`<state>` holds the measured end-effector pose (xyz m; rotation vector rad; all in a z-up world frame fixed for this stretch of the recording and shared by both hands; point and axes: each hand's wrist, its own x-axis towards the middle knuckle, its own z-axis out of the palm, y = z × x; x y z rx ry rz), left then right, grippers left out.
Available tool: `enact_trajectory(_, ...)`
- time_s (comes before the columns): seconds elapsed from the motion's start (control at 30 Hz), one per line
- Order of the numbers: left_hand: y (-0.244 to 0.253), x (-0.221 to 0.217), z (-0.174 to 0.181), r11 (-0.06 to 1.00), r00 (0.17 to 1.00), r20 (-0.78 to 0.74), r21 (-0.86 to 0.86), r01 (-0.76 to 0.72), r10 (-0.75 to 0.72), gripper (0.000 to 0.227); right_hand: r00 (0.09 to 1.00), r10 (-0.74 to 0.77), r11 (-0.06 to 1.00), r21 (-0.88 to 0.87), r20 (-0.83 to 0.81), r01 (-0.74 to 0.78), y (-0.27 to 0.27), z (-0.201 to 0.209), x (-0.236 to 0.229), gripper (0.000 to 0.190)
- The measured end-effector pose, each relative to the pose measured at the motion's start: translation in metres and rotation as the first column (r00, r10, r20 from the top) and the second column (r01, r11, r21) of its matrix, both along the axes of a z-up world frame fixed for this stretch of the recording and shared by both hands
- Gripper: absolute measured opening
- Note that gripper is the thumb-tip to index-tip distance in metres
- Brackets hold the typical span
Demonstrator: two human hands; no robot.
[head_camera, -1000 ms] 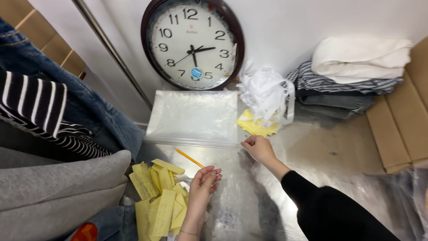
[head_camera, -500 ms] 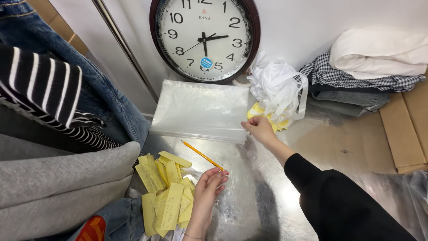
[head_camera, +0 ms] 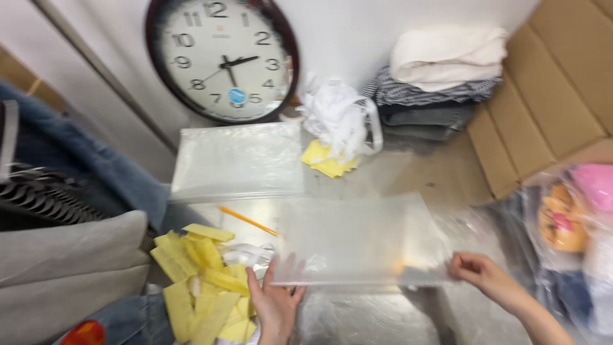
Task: The person places folded clothes into clear plastic bags on a metal table. They handle white, pink, and checkered garments, placing each into a bag and sealing it. The person then stacks the sealed packages on the right side of the table.
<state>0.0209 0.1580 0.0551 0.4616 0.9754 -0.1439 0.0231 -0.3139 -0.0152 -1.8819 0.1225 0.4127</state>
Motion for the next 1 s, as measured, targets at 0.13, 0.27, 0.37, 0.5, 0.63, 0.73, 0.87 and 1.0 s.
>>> enact_trajectory(0.13,-0.030,-0.014,-0.043,0.699,0.814,-0.204,0.427,0.573,-0.543,0.077,0.908,-0.200,0.980,-0.059,-0.368,0.191,-0.050,-0.033,-0.074,0.014)
enact_trajectory(0.27,-0.048,-0.008,-0.079,0.292,0.662,-0.256,0.745,0.600,-0.705,0.042,0.812,-0.372,0.906,-0.367,-0.450,0.211,-0.040,-0.031,-0.079,0.021)
enact_trajectory(0.37,-0.058,0.004,-0.077,0.095,0.645,-0.328,0.843,0.530,-0.690,0.081,0.870,-0.424,0.896,-0.257,-0.253,0.362,-0.027,-0.029,-0.060,0.027)
enact_trajectory(0.5,-0.065,0.035,-0.088,0.097,0.693,-0.294,0.880,0.466,-0.659,0.060,0.809,-0.537,0.828,-0.331,-0.240,0.452,-0.004,-0.009,-0.015,0.033)
enact_trajectory(0.63,-0.064,0.066,-0.110,0.310,0.764,-0.272,0.795,0.521,-0.585,0.056,0.798,-0.583,0.785,-0.357,-0.151,0.506,0.008,-0.008,0.027,0.034)
enact_trajectory(0.73,-0.057,0.079,-0.156,0.460,0.820,-0.094,0.789,0.407,-0.564,0.026,0.872,-0.487,0.718,-0.595,-0.055,0.363,0.009,-0.012,0.050,0.059)
enact_trajectory(0.87,-0.081,0.069,-0.069,0.688,0.885,0.018,0.635,0.350,-0.466,0.026,0.929,-0.278,0.707,-0.602,0.245,0.371,0.063,0.028,0.055,0.060)
enact_trajectory(1.0,-0.119,0.050,-0.041,0.690,0.778,0.190,0.616,0.381,-0.599,0.009,0.974,-0.224,0.940,-0.269,-0.027,0.209,0.150,0.101,0.047,0.052)
